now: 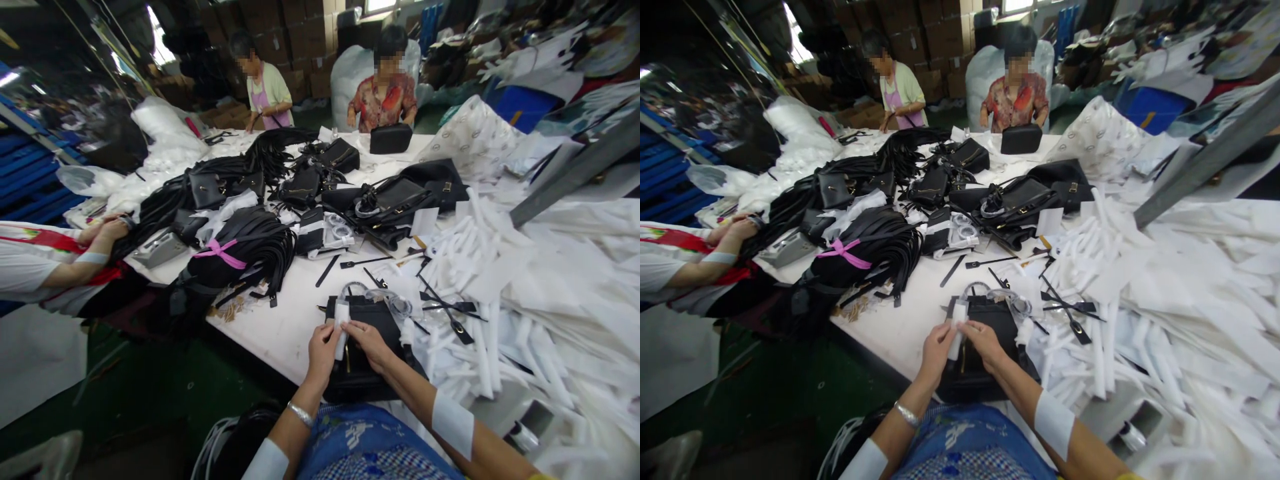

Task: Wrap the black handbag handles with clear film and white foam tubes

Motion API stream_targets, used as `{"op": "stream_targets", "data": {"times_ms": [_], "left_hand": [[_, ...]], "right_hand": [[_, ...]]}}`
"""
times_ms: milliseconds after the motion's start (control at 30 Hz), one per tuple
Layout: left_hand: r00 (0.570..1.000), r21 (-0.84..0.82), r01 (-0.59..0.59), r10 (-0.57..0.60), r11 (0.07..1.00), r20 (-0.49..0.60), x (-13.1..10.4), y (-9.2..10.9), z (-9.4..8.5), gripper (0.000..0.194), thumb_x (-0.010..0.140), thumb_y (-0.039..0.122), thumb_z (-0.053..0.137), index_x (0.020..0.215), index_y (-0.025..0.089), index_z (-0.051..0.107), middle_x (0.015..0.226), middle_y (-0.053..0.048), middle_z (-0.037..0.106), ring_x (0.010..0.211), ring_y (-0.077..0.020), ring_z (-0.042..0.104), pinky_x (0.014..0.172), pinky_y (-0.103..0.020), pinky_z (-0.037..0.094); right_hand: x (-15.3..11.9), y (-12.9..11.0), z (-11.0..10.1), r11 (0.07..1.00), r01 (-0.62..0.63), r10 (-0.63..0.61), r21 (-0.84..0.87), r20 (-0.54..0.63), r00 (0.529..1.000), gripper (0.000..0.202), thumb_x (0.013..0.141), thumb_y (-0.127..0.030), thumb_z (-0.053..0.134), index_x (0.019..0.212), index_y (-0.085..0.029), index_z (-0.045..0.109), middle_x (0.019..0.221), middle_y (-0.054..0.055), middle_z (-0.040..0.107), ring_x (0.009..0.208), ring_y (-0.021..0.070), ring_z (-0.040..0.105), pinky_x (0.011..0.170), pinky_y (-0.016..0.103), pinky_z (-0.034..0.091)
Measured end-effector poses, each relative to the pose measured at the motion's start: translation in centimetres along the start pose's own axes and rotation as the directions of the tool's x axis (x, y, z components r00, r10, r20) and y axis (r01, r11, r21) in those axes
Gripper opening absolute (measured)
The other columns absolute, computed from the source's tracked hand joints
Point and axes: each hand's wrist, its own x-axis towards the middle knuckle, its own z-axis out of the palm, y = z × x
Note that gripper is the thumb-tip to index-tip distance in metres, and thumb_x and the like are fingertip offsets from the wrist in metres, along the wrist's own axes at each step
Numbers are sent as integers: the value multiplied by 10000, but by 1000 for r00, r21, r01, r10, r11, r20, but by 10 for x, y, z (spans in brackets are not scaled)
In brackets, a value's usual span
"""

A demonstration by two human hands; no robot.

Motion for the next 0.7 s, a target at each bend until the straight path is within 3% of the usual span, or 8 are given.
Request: {"op": "stream_targets", "data": {"times_ms": [167,300,467,567,633,700], "left_hand": [[988,-265,130,-147,956,-46,-5,-3,5,517,685,370,753,1142,170,616,1188,-128,619,1039,-237,609,906,-331,459],[937,-391,250,-323,886,-133,-4,-6,7,734,591,308,838,1215,158,482,1225,-175,563,1017,-219,623,841,-295,499],[928,-461,362,-358,810,99,7,-5,-1,633,562,295,857,1095,152,546,1019,-112,654,901,-202,648,784,-279,506],[904,-446,427,-368,787,216,11,-1,-7,670,554,293,859,1127,156,541,903,-71,670,790,-188,657,710,-274,506],[900,-444,436,-379,783,216,11,3,-8,798,555,288,858,1242,177,467,860,-44,669,763,-182,658,698,-275,503],[916,-439,398,-371,805,150,9,6,-7,941,550,279,861,1343,204,359,830,-18,666,770,-176,658,716,-273,499]], "right_hand": [[2,7,-1,999,-24,23,32,17,1000,442,697,-528,673,957,-171,694,726,16,670,560,110,511,494,222,334],[2,10,-1,994,-28,25,108,33,999,421,672,-509,714,916,-166,696,715,13,665,550,95,494,498,214,334],[-2,6,0,977,-44,31,209,68,997,417,635,-468,766,917,-167,704,701,11,670,562,99,515,534,221,379],[-3,4,1,966,-65,38,250,112,993,368,649,-427,776,904,-170,711,708,6,666,579,93,520,558,211,402],[-1,6,0,964,-77,48,255,120,992,337,663,-417,773,887,-172,711,687,-5,651,561,77,496,550,195,395],[1,9,-2,963,-79,48,256,124,991,315,677,-422,763,864,-174,708,655,-20,629,537,64,464,531,183,379]]}}
